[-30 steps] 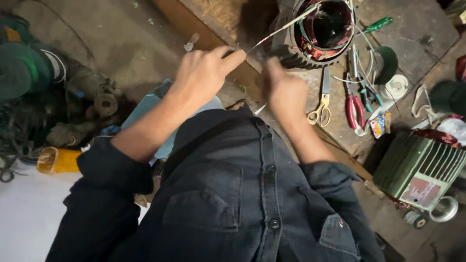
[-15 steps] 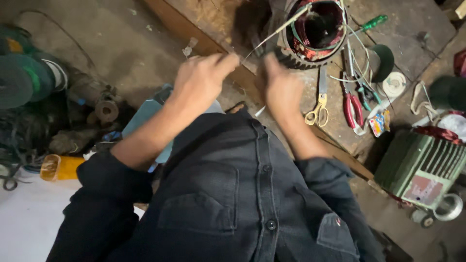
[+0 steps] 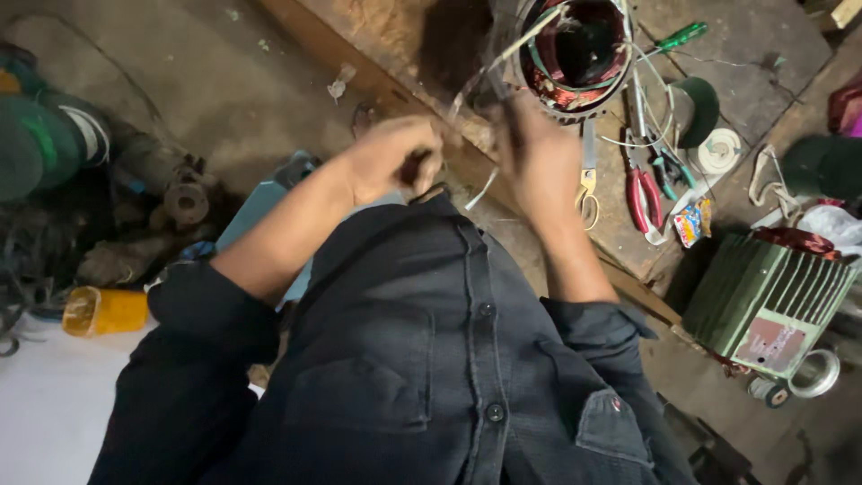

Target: The person sits at a workbench rewinding an electric motor stator. They cut copper wire with scissors and pliers, pull and route wire strands around the stator, and press the wound wire into place inside the motor housing.

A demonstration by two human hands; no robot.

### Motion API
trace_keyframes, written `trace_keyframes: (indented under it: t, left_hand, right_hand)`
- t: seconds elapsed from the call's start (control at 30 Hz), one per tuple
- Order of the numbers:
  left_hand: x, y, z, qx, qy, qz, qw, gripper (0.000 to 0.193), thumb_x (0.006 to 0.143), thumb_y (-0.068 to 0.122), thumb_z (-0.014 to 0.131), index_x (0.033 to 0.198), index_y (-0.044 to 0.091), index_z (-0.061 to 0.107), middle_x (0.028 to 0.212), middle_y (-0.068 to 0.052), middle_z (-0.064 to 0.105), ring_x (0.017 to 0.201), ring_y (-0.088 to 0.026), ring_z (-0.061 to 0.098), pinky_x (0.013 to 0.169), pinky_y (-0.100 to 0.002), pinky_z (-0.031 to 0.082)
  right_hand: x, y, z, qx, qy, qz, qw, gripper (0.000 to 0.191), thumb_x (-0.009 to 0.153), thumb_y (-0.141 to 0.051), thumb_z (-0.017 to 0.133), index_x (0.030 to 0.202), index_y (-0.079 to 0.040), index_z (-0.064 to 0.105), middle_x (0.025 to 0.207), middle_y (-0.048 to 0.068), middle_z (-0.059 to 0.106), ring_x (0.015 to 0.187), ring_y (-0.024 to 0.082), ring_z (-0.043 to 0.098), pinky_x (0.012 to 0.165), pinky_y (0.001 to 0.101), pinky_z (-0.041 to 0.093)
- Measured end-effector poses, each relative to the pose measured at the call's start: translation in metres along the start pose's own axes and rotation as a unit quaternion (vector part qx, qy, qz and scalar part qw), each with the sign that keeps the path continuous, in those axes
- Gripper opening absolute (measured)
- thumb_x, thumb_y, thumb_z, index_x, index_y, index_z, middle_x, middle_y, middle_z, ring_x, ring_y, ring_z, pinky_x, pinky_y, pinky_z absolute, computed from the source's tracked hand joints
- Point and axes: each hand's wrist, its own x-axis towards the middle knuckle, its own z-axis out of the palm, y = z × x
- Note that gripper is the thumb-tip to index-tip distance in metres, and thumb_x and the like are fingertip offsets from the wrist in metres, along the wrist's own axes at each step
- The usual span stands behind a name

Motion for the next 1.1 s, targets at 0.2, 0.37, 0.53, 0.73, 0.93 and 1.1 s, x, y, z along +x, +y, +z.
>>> trace_keyframes:
  t: [0.2,0.37,0.53,0.73,0.93,1.1]
  left_hand:
    - [-0.022,0.01,-0.028,0.411,0.248,0.315,0.819,0.031,0.09,0.009,0.062,0.118,0.02,0.068,0.106,-0.008,0.072,0.07,-0.025,0.071,0.062,-0.035,0.056]
    - [-0.024,0.008,-0.027,0.506,0.202,0.266,0.795,0.034,0.088,0.009,0.063,0.119,0.02,0.07,0.106,-0.008,0.073,0.065,-0.025,0.071,0.056,-0.034,0.056]
    - [-0.026,0.006,-0.026,0.483,0.196,0.248,0.817,0.033,0.088,0.007,0.062,0.119,0.016,0.068,0.101,-0.009,0.073,0.07,-0.027,0.072,0.06,-0.037,0.057]
    - [-0.034,0.01,-0.028,0.42,0.213,0.207,0.857,0.028,0.091,0.001,0.06,0.116,0.012,0.066,0.085,-0.012,0.069,0.074,-0.033,0.071,0.062,-0.043,0.056]
    - [-0.034,0.013,-0.028,0.424,0.237,0.252,0.837,0.026,0.091,0.004,0.059,0.116,0.012,0.065,0.092,-0.008,0.07,0.083,-0.03,0.071,0.072,-0.041,0.055]
    - [-0.033,0.011,-0.018,0.572,0.203,0.205,0.768,0.025,0.09,0.014,0.063,0.114,0.014,0.068,0.084,-0.003,0.068,0.078,-0.02,0.068,0.074,-0.034,0.05]
  right_hand:
    - [0.008,-0.021,-0.005,-0.099,0.025,-0.042,0.994,0.019,0.105,-0.009,0.065,0.124,-0.007,0.061,0.081,0.012,0.066,0.06,0.028,0.063,0.053,0.0417,0.047]
    - [0.01,-0.017,0.011,-0.145,-0.01,0.009,0.989,0.026,0.101,-0.015,0.069,0.125,-0.009,0.062,0.08,0.011,0.069,0.059,0.032,0.065,0.049,0.0429,0.046]
    - [0.002,-0.006,0.021,-0.003,-0.06,-0.039,0.997,0.028,0.095,-0.015,0.069,0.12,-0.008,0.059,0.081,0.015,0.069,0.07,0.036,0.069,0.06,0.0462,0.052]
    - [0.001,-0.004,0.035,0.083,-0.086,-0.005,0.993,0.019,0.1,-0.015,0.07,0.113,-0.006,0.058,0.075,0.019,0.066,0.069,0.04,0.067,0.06,0.0486,0.052]
    - [-0.001,-0.007,0.03,-0.003,-0.053,-0.002,0.999,0.022,0.098,-0.005,0.062,0.12,-0.006,0.061,0.09,0.023,0.071,0.078,0.04,0.071,0.065,0.0475,0.054]
    - [0.007,-0.005,0.02,0.011,-0.114,-0.001,0.993,0.021,0.095,-0.013,0.07,0.114,-0.007,0.064,0.084,0.021,0.071,0.073,0.041,0.069,0.063,0.0496,0.052]
